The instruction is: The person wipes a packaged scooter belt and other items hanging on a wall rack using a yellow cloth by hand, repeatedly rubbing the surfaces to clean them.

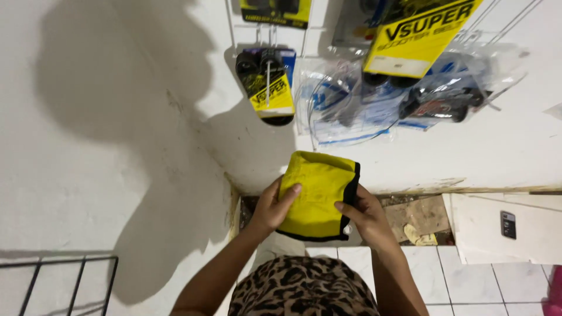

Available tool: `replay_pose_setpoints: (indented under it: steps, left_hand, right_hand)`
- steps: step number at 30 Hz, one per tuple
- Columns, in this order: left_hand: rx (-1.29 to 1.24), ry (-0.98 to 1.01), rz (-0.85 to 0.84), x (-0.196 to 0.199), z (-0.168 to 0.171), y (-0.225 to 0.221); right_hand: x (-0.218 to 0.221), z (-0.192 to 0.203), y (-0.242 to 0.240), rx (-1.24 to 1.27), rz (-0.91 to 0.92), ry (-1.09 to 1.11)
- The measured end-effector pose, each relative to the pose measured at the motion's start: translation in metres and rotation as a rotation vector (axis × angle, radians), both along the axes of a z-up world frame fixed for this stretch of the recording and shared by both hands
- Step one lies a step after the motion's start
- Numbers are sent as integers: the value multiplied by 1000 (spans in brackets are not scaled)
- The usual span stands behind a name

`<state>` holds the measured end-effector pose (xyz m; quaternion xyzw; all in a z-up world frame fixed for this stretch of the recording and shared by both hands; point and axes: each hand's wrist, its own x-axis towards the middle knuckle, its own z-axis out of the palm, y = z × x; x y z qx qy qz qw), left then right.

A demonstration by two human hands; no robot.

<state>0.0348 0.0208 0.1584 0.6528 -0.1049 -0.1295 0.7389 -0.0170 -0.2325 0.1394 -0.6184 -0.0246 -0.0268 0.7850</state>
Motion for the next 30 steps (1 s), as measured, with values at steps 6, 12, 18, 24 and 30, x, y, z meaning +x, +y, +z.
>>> replay_pose_setpoints:
  steps: [6, 12, 18, 24, 30]
  left_hand:
    - [48, -308, -20, -15, 71, 11]
    - [198, -611, -45, -3, 29, 21]
    - [286, -495, -42, -14, 35, 34]
    - [464, -653, -123, -13, 55, 44]
    - [162, -418, -132, -14, 47, 44]
  right_hand:
    - [-1, -10, 13, -9, 118, -135]
    - [4, 33, 51, -329, -54, -526]
    - [-6, 30, 46, -403, -125, -451]
    - [-14, 25, 48, -377, -225, -304]
    - [-19, 28, 51, -425, -381, -266]
